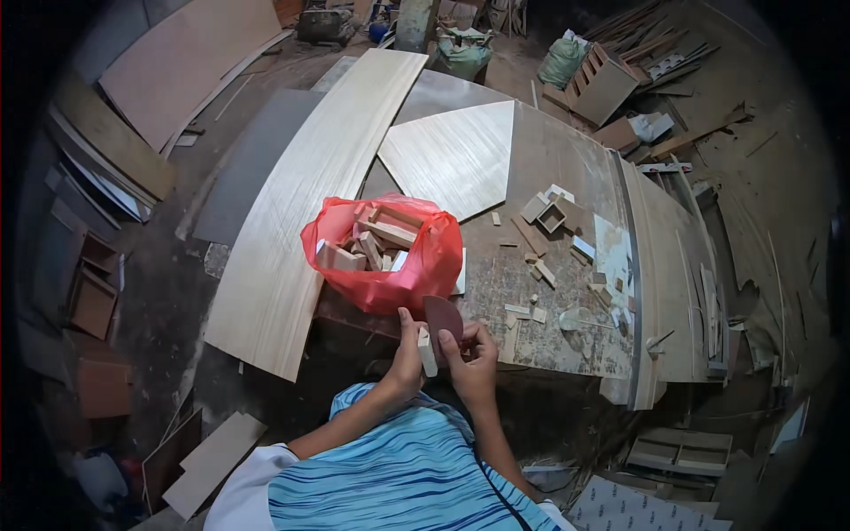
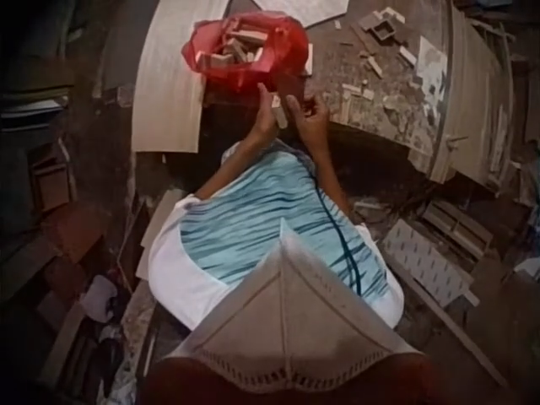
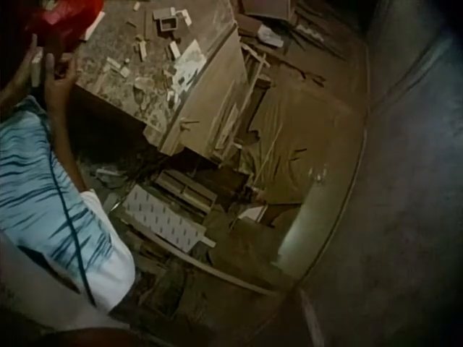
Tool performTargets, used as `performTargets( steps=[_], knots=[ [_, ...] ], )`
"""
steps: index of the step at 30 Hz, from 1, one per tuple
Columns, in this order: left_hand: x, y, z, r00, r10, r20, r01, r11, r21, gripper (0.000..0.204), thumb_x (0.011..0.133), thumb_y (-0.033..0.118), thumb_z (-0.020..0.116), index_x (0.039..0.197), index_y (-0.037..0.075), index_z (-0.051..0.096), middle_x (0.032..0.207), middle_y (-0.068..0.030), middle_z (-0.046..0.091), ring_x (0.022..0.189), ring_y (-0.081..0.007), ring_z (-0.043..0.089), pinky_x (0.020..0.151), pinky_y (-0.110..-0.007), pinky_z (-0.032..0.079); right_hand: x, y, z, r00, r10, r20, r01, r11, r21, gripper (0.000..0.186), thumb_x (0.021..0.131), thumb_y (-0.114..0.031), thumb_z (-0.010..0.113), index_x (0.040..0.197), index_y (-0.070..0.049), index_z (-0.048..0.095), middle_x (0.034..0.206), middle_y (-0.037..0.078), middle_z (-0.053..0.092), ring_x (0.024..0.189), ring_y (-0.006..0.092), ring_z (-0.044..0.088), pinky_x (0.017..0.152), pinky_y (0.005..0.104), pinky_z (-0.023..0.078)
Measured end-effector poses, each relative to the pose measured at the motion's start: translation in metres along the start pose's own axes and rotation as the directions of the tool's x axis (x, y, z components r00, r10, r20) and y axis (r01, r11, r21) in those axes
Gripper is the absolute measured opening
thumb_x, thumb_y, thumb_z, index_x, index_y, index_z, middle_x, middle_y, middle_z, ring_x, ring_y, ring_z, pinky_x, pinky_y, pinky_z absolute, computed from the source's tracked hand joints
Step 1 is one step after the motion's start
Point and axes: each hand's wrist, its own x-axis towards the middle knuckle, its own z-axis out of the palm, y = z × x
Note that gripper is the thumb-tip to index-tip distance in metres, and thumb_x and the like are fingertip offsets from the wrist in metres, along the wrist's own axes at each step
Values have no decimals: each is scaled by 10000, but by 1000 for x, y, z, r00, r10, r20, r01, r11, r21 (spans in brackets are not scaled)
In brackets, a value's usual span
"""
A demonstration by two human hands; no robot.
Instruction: Sanding small wooden components at a workbench in a workshop.
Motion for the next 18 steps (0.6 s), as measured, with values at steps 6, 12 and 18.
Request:
performTargets(
  steps=[6, 12, 18],
  knots=[
    [-5, 3, 8, 971, 89, -220, -85, 996, 26, 741, 971, 759, 155, 986, 115, 521, 808, -12, 565, 659, -93, 521, 557, -241, 420, -1, -13, -3, 991, 110, 80, -103, 990, -92, 263, 898, -136, 771, 1039, -34, 574, 907, 7, 606, 792, 62, 546, 680, 222, 459],
    [-3, 21, 9, 945, 91, -315, -119, 990, -71, 812, 961, 778, 143, 972, 61, 524, 841, -63, 600, 787, -163, 608, 773, -291, 518, -2, -11, -16, 927, 123, 355, -39, 972, -234, 466, 889, -103, 764, 1280, -7, 529, 1147, 97, 621, 1062, 160, 609, 855, 292, 538],
    [-5, 13, -2, 971, 1, -240, -12, 999, -43, 856, 938, 810, 89, 888, 94, 555, 757, -33, 579, 655, -140, 532, 612, -263, 436, 9, -10, -8, 986, -17, 166, 79, 924, -374, 396, 892, -150, 749, 1225, -17, 581, 917, 112, 659, 772, 151, 595, 683, 291, 492]
  ],
)
